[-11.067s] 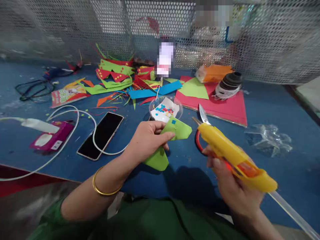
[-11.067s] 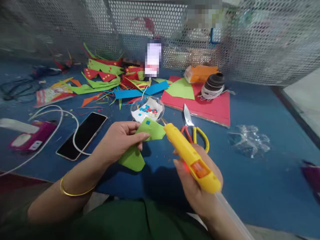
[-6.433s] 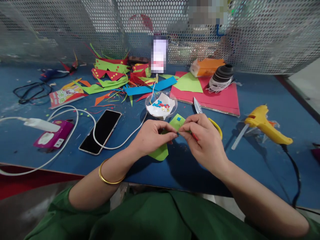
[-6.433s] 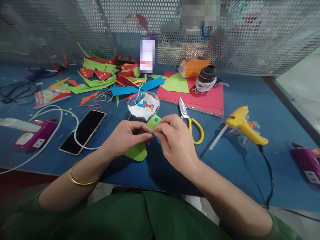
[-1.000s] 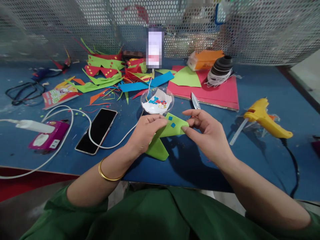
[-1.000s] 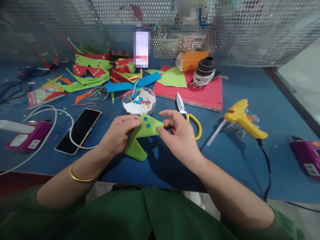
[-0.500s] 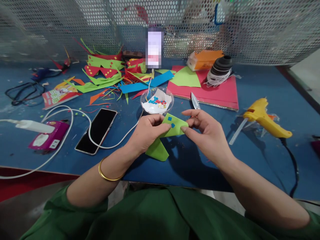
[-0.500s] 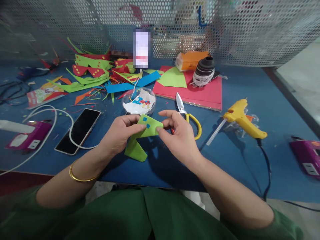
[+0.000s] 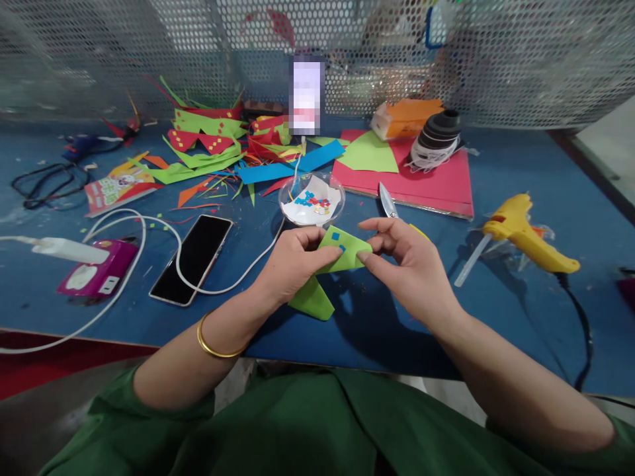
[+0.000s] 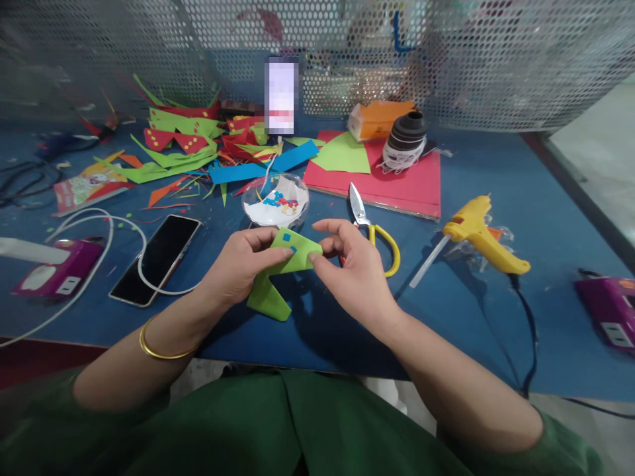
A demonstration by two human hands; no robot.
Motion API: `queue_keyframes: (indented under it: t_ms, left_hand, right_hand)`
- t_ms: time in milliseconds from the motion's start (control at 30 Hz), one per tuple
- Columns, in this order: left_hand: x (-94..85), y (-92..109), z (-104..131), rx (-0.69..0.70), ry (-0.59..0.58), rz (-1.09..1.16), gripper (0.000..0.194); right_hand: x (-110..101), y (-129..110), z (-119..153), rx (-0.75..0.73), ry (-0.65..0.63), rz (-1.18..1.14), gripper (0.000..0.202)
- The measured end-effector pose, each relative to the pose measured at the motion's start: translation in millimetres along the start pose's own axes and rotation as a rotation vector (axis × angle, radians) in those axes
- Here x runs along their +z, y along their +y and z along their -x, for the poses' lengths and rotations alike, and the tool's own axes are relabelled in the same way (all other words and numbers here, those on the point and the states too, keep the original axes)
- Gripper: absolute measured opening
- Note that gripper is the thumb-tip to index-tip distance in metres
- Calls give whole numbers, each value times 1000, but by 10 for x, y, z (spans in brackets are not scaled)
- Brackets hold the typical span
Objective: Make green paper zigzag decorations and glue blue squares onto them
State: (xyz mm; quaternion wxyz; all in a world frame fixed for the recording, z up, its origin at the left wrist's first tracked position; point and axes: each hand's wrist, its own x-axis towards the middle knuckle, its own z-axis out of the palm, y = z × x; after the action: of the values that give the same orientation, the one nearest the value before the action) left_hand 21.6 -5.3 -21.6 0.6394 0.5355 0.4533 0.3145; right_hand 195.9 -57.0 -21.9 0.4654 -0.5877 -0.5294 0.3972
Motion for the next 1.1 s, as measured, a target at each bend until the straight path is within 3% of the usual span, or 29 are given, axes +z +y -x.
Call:
queue_keyframes:
  t_ms: [1100]
  left_hand:
    - [-3,3,-3,-25,-1,10,18]
  right_hand:
    - [0,-1,4,-2,11,1,37]
